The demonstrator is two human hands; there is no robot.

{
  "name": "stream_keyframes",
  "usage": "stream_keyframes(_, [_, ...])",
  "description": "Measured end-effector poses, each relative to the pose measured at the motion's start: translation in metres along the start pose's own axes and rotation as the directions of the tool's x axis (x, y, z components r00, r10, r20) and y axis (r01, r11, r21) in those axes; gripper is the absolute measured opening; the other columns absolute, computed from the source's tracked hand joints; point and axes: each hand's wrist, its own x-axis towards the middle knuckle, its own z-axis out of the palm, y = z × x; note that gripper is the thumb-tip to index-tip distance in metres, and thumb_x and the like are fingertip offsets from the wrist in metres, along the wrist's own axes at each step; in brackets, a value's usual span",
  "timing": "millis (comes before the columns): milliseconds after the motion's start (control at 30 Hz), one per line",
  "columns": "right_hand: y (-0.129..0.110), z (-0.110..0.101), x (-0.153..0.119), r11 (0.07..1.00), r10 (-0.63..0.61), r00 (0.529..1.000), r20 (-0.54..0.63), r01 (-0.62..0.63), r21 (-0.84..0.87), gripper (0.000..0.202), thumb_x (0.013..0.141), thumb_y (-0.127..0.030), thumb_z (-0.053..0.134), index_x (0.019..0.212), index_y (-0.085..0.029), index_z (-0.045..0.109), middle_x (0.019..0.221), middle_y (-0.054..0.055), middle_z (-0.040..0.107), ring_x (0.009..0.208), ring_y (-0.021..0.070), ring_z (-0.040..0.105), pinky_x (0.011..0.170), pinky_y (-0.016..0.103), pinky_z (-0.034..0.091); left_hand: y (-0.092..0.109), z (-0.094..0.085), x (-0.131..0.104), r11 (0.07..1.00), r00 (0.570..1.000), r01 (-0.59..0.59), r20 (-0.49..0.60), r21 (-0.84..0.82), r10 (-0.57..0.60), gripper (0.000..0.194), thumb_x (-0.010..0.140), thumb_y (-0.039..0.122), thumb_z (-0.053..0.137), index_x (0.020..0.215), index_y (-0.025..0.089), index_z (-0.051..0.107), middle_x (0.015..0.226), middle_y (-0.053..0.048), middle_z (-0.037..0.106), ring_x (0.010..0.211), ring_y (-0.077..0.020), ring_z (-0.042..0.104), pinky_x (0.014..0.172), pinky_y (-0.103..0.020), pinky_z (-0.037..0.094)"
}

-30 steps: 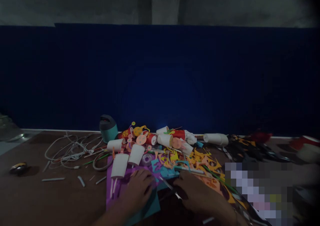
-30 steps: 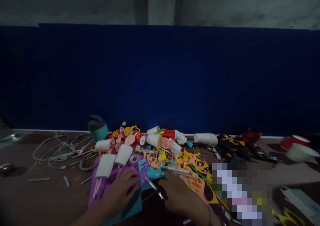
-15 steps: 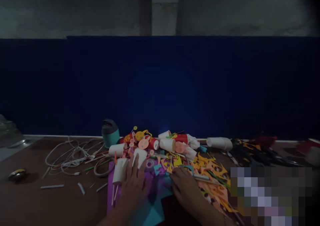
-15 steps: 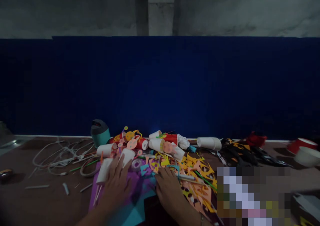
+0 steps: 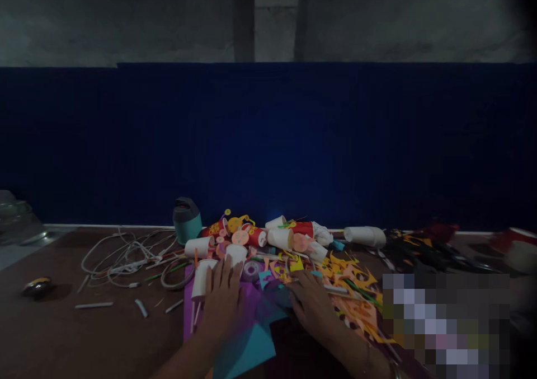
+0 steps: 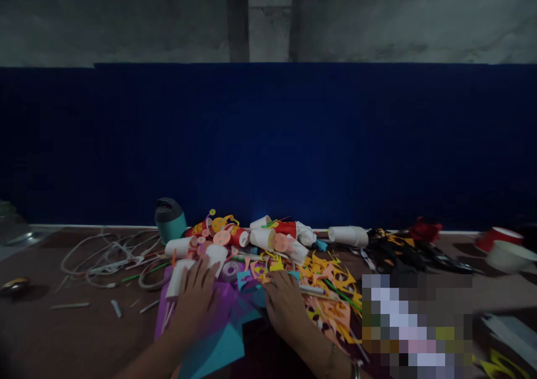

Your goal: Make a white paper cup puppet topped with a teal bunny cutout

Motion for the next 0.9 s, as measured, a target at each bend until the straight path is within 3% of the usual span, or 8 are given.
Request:
stream_keyframes(200, [0.004, -0.002, 0.002, 1.000, 0.025, 0.998, 0.056, -0.025, -0.003, 0.024, 0.081, -0.013, 0.052, 0.096, -0.024, 0.068, 0.122, 0.007, 0.055, 0.114, 0.0254, 0.044, 0.094, 0.038, 0.033, 0.001, 0.003, -0.001, 0.999, 0.999, -0.030, -0.021, -0.018, 0.030, 0.051, 0.083, 0.031, 0.050, 0.132, 0.016, 0.047, 0.144, -0.016, 0.038, 0.133, -0.0383, 0.028, 0.107, -0.060, 0.014])
stream_keyframes(367, [0.002, -0.004, 0.003, 1.000, 0.004, 0.991, 0.131, -0.001, -0.027, 0.024, 0.082, -0.032, 0.060, 0.104, -0.024, 0.067, 0.130, 0.009, 0.050, 0.123, 0.0287, 0.037, 0.100, 0.043, 0.028, 0.006, -0.003, -0.001, 0.989, 0.990, -0.136, 0.013, -0.061, 0.137, 0.049, 0.086, 0.024, 0.045, 0.135, 0.023, 0.043, 0.143, -0.009, 0.041, 0.134, -0.0314, 0.028, 0.109, -0.055, 0.014])
stream_keyframes(533, [0.002, -0.010, 0.005, 0.997, -0.070, 0.983, 0.172, 0.075, -0.021, 0.032, 0.086, -0.044, 0.054, 0.105, -0.022, 0.066, 0.129, 0.010, 0.053, 0.121, 0.0278, 0.039, 0.099, 0.042, 0.029, 0.014, -0.009, -0.002, 0.961, 0.969, -0.220, 0.076, -0.164, 0.235, 0.045, 0.084, 0.015, 0.045, 0.127, 0.026, 0.050, 0.138, -0.003, 0.048, 0.130, -0.0279, 0.034, 0.108, -0.054, 0.021])
stream_keyframes(700, [0.002, -0.008, 0.006, 0.988, -0.148, 0.980, 0.133, 0.153, -0.027, 0.015, 0.081, -0.027, 0.060, 0.091, -0.020, 0.069, 0.120, 0.008, 0.060, 0.119, 0.0261, 0.043, 0.101, 0.041, 0.026, 0.020, -0.015, 0.001, 0.922, 0.963, -0.222, 0.078, -0.318, 0.259, 0.038, 0.085, 0.012, 0.043, 0.119, 0.024, 0.054, 0.120, -0.006, 0.060, 0.115, -0.0237, 0.049, 0.103, -0.049, 0.032])
stream_keyframes(900, [-0.003, -0.003, 0.008, 0.985, -0.163, 0.980, -0.115, 0.168, 0.038, 0.014, 0.078, -0.012, 0.055, 0.083, -0.020, 0.065, 0.114, 0.007, 0.062, 0.110, 0.0240, 0.048, 0.098, 0.040, 0.031, 0.029, -0.020, 0.002, 0.824, 0.953, -0.168, 0.125, -0.542, 0.276, 0.017, 0.088, 0.020, 0.044, 0.094, 0.023, 0.060, 0.092, -0.004, 0.066, 0.090, -0.0207, 0.056, 0.083, -0.039, 0.043])
